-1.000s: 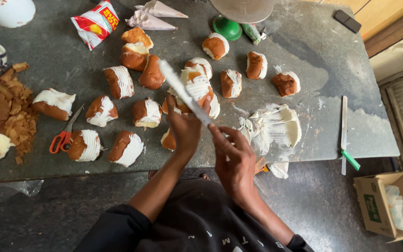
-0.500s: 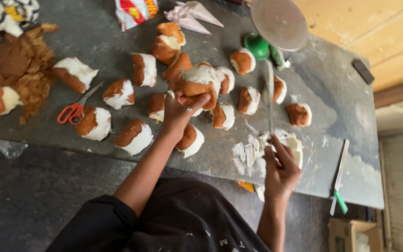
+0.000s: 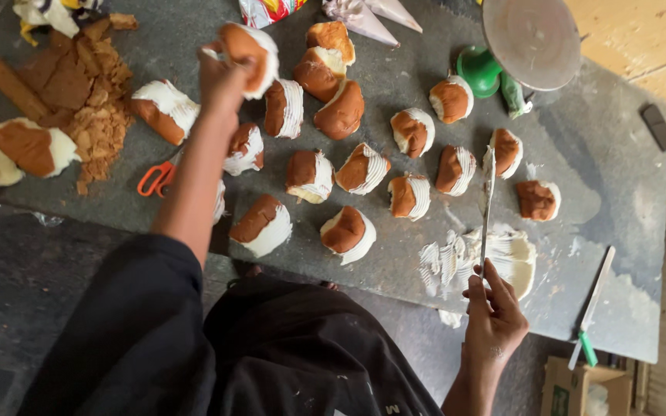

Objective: The person prepares cream buns by cutting open individual buns and spreading a white cream filling inside using a knife.

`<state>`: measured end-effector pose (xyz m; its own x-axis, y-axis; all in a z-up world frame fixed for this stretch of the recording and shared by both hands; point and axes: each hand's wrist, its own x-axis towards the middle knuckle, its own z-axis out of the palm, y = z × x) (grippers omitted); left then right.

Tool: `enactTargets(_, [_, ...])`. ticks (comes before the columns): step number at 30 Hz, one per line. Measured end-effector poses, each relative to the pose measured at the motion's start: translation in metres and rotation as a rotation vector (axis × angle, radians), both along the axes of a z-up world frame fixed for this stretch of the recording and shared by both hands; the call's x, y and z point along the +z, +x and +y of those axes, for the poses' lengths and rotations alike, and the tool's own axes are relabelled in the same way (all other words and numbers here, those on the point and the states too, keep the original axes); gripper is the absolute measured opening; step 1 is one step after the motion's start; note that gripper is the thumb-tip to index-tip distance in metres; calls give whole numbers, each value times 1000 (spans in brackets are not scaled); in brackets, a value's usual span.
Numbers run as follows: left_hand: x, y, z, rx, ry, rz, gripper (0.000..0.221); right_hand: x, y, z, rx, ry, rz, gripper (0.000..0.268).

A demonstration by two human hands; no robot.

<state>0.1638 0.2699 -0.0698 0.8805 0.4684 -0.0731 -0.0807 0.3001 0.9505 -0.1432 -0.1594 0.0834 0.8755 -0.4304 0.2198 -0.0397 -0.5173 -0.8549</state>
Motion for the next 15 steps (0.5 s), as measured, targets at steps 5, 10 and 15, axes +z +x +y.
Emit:
enactTargets(5, [-71,73,67,-143,166,298,39,3,-10,21,-56,-95,28,35])
enactTargets(10, [-95,92,60,52,807,361,58,-1,-30,26,-164,-135,86,34])
enactTargets(15, [-54,113,-9,-137,1215,114,81,-3,-37,29,-176,-61,42,34])
